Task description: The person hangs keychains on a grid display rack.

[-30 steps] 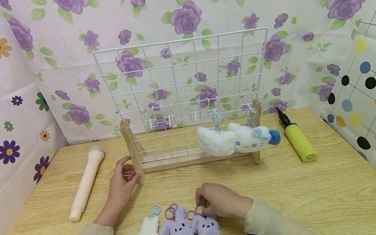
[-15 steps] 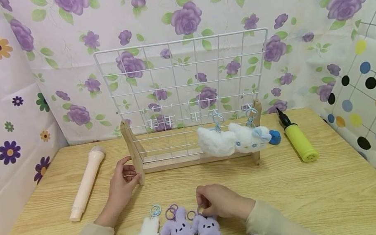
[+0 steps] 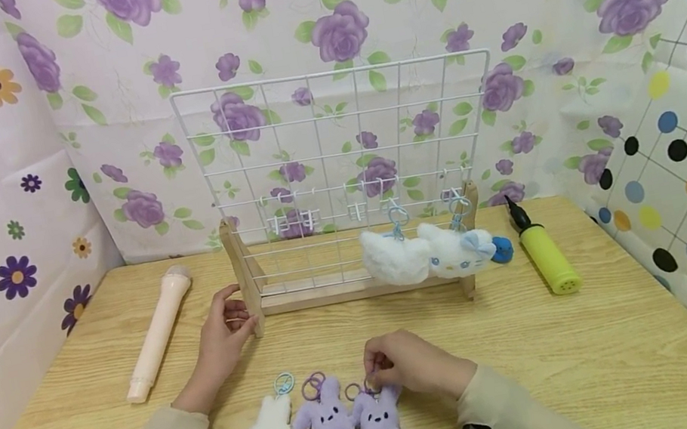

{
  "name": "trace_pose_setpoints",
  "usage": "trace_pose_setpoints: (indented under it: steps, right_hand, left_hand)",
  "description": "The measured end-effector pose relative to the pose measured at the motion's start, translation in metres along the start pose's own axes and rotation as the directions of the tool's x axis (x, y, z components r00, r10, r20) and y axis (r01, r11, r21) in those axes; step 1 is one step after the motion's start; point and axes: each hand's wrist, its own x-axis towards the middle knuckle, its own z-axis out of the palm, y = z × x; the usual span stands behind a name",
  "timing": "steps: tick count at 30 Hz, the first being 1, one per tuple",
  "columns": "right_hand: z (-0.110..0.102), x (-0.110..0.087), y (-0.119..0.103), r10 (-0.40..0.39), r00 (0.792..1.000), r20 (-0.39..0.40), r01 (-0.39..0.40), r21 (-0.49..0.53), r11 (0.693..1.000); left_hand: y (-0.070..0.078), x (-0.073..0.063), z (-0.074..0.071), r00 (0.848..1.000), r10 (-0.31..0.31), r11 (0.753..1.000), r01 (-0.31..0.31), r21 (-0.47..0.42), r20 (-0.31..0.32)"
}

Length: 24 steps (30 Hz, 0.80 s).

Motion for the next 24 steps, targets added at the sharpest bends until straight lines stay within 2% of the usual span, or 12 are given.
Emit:
trace_pose_setpoints:
  steps: [8,17,24]
  right_hand:
    - [-0.012,-0.006,-0.010,0.022,1.000,-0.005,-0.022,0.050,0.998]
    - [-0.027,-0.012,-0.018,-0.045,0.999,-0.007,0.045,0.045,0.998]
    - [-0.038,-0.018,-0.029,-0.067,0.998,0.006,0.066,0.022,0.998]
  left_hand:
    - [0.000,-0.002,-0.001,1.000,0.014,1.000,-0.014,0.000,0.009]
    - [-0.001,-0.001,-0.001,1.000,0.021,1.000,-0.021,0.004,-0.003]
    - [-0.002,0.000,0.000,1.000,0.014,1.000,-0.014,0.011,-0.003]
